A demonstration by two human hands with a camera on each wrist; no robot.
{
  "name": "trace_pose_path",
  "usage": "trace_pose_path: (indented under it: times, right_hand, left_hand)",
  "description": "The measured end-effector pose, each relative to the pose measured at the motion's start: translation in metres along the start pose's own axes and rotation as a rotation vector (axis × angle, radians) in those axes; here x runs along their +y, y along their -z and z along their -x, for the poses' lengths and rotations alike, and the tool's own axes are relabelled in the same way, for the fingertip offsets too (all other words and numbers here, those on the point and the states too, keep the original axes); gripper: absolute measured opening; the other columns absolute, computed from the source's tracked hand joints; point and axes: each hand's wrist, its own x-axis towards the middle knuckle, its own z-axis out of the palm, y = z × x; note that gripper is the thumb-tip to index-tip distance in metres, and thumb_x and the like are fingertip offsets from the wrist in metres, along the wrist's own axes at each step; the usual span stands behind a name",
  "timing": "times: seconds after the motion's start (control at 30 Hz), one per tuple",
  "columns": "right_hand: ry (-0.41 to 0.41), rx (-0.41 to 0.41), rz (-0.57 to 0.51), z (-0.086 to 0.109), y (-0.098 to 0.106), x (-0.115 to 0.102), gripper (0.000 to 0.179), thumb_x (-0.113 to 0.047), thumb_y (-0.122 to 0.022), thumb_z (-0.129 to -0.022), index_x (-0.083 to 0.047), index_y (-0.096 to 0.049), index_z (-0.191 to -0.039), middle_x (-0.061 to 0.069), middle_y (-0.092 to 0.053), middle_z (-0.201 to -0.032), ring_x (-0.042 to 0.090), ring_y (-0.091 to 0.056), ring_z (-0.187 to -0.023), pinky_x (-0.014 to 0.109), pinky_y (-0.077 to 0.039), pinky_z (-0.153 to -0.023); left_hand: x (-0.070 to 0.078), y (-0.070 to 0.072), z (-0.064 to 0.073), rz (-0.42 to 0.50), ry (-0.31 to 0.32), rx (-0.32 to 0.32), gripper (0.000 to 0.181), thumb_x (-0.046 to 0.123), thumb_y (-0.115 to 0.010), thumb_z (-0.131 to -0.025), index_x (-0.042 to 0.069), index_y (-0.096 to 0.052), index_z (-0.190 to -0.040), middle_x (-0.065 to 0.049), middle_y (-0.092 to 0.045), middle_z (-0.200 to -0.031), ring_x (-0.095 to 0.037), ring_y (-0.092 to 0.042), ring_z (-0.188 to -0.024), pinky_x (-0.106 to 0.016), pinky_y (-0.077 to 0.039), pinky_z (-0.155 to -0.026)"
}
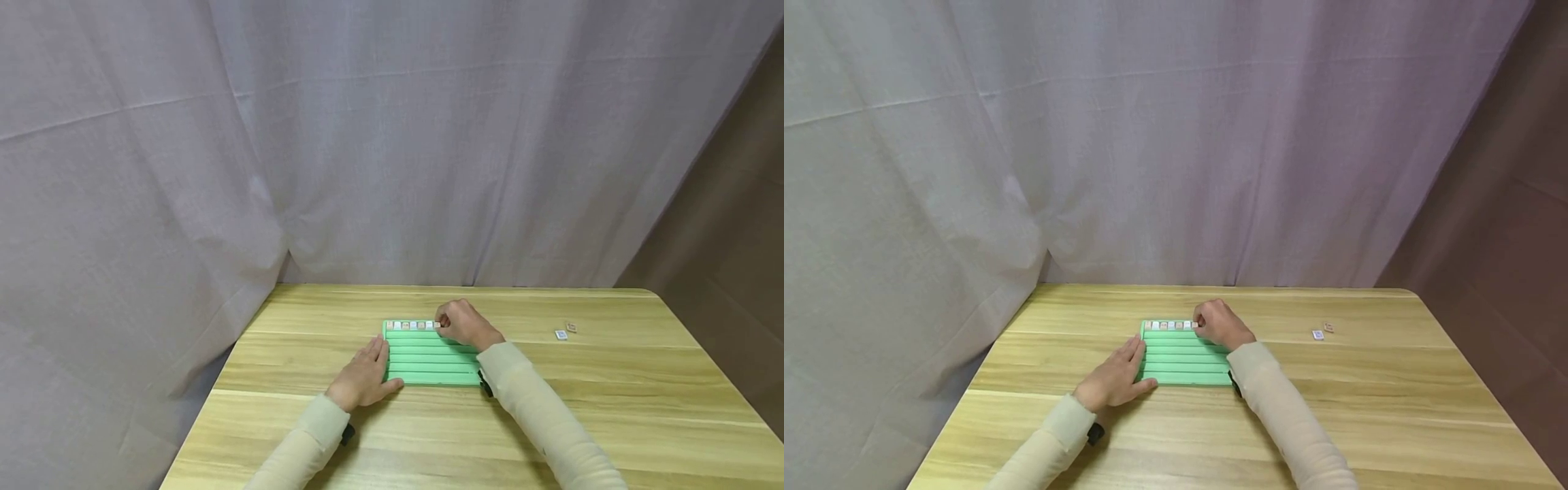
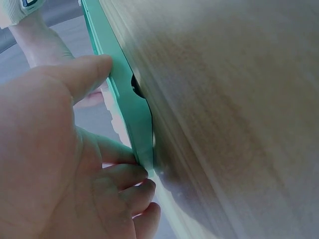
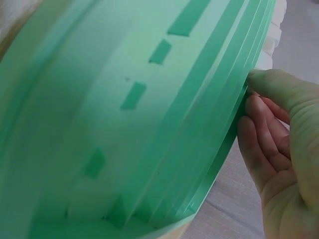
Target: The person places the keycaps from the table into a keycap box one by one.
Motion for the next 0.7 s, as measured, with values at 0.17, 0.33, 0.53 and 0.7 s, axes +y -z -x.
trace_pose_path:
  times: [0.17, 0.33, 0.53, 0.7]
  right_hand:
    - [0.002, 0.006, -0.001, 0.0, 0.0, 0.0, 0.009, -0.005, -0.079, -0.093, -0.005, -0.08, -0.102, 0.005, -0.078, -0.095, 0.013, -0.072, -0.087, 0.029, -0.064, -0.077]
    - [-0.007, 0.01, -0.011, 0.001, 0.0, -0.002, 0.012, -0.007, -0.08, -0.093, -0.003, -0.08, -0.104, 0.006, -0.078, -0.095, 0.013, -0.073, -0.087, 0.028, -0.064, -0.078]
    - [-0.027, -0.006, -0.036, 0.005, 0.003, -0.003, 0.017, -0.009, -0.079, -0.094, -0.002, -0.078, -0.109, 0.007, -0.078, -0.099, 0.015, -0.073, -0.09, 0.032, -0.065, -0.082]
    - [-0.031, -0.015, -0.03, 0.012, 0.012, 0.004, 0.03, -0.007, -0.079, -0.094, 0.002, -0.075, -0.122, 0.012, -0.078, -0.107, 0.02, -0.074, -0.097, 0.037, -0.065, -0.086]
  left_hand:
    - [0.0, 0.001, 0.0, 0.011, 0.003, -0.001, 0.09, 0.055, -0.055, -0.107, -0.006, -0.025, -0.165, -0.023, -0.022, -0.175, -0.034, -0.024, -0.164, -0.048, -0.029, -0.133]
    - [0.0, 0.001, 0.001, 0.019, 0.004, 0.001, 0.09, 0.055, -0.056, -0.106, -0.006, -0.025, -0.165, -0.023, -0.022, -0.175, -0.034, -0.025, -0.164, -0.049, -0.029, -0.133]
    - [0.001, 0.002, 0.002, 0.019, 0.002, -0.005, 0.09, 0.055, -0.055, -0.106, -0.006, -0.025, -0.165, -0.023, -0.023, -0.174, -0.035, -0.025, -0.164, -0.05, -0.03, -0.133]
    - [0.001, 0.002, 0.002, 0.021, 0.001, -0.013, 0.089, 0.055, -0.054, -0.107, -0.006, -0.025, -0.165, -0.023, -0.022, -0.175, -0.035, -0.024, -0.164, -0.05, -0.029, -0.133]
